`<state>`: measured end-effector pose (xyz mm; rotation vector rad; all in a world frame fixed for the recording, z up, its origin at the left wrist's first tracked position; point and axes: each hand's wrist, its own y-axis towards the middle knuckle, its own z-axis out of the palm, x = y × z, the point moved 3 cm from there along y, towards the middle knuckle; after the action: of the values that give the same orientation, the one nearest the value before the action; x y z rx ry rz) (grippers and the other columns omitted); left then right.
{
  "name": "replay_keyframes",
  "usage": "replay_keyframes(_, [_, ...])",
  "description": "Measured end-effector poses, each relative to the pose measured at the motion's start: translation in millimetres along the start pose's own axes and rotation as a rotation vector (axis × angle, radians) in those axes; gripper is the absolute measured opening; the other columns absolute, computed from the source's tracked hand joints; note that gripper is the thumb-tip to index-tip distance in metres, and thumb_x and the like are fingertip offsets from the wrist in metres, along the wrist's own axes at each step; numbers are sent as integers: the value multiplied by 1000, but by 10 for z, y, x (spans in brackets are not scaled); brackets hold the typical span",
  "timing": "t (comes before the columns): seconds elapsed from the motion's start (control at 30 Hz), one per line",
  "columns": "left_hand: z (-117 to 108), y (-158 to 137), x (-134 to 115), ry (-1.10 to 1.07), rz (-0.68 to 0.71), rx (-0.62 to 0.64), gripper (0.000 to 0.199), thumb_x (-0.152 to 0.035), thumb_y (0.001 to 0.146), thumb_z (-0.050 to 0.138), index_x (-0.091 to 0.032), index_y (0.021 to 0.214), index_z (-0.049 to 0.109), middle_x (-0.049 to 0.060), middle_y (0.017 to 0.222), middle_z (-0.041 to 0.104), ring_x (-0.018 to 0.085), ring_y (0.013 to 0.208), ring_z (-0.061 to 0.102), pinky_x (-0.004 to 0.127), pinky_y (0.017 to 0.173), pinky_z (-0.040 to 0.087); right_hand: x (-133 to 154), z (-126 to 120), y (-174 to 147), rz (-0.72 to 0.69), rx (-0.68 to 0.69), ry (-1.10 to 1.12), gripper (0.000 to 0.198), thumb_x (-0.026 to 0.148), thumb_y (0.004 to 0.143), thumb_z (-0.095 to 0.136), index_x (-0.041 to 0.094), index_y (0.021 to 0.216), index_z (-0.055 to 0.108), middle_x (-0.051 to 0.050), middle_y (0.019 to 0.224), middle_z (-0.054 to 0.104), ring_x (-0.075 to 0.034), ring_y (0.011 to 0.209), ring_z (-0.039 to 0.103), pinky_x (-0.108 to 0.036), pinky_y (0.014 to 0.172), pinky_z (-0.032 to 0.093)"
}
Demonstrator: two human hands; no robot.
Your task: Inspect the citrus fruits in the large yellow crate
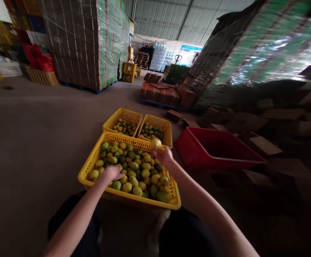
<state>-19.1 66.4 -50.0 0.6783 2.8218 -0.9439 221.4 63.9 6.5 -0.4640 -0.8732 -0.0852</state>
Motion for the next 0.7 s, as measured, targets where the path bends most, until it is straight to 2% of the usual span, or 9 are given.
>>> replay_keyframes(0.07, [-20, 8, 12, 0, -2, 4, 51, -42, 97, 44, -13, 137, 59, 20, 139, 62, 31, 128, 59, 39, 105, 46, 237, 61, 260, 31, -148, 44, 34, 36, 105, 30, 15, 118, 55, -4, 87, 64, -15, 65, 65, -27, 54, 56])
replay_keyframes(0.13, [-21, 26, 42, 5, -17, 16, 51, -41, 96, 46, -12, 136, 59, 21, 137, 63, 32, 128, 59, 39, 105, 46, 249, 73, 320, 99, -220, 81, 34, 29, 103, 28, 15, 125, 49, -9, 93, 66, -19, 70, 68, -31, 53, 58])
replay_keyframes(0.27, [18, 73, 117, 6, -43, 9, 50, -43, 97, 45, -17, 137, 58, 19, 139, 62, 33, 128, 60, 42, 103, 48, -89, -34, 98, 265, -238, 149, 33, 20, 96, 36, 13, 123, 52, -16, 103, 67, -23, 81, 71, -34, 56, 60])
replay_keyframes(0.4, [57, 122, 215, 4, -51, 28, 48, -48, 96, 46, -23, 135, 60, 13, 139, 63, 29, 125, 62, 36, 101, 49, -241, -186, -57, 367, -265, 202, 28, 17, 93, 37, 13, 114, 54, -14, 93, 65, -23, 75, 70, -30, 50, 57])
replay_keyframes(0.57, [62, 270, 491, -12, -108, 38, 54, -47, 96, 43, -17, 141, 54, 16, 146, 57, 29, 132, 56, 35, 106, 44, -22, -382, -46, 363, -259, 270, 20, 17, 91, 39, 18, 101, 55, -8, 82, 62, -19, 66, 64, -26, 46, 56])
replay_keyframes(0.7, [160, 542, 729, -8, -163, 102, 45, -39, 91, 54, -17, 130, 63, 14, 139, 63, 26, 125, 62, 31, 102, 47, 132, -591, -60, 310, -249, 367, 19, 13, 85, 44, 20, 99, 55, -7, 81, 62, -17, 64, 63, -25, 51, 58])
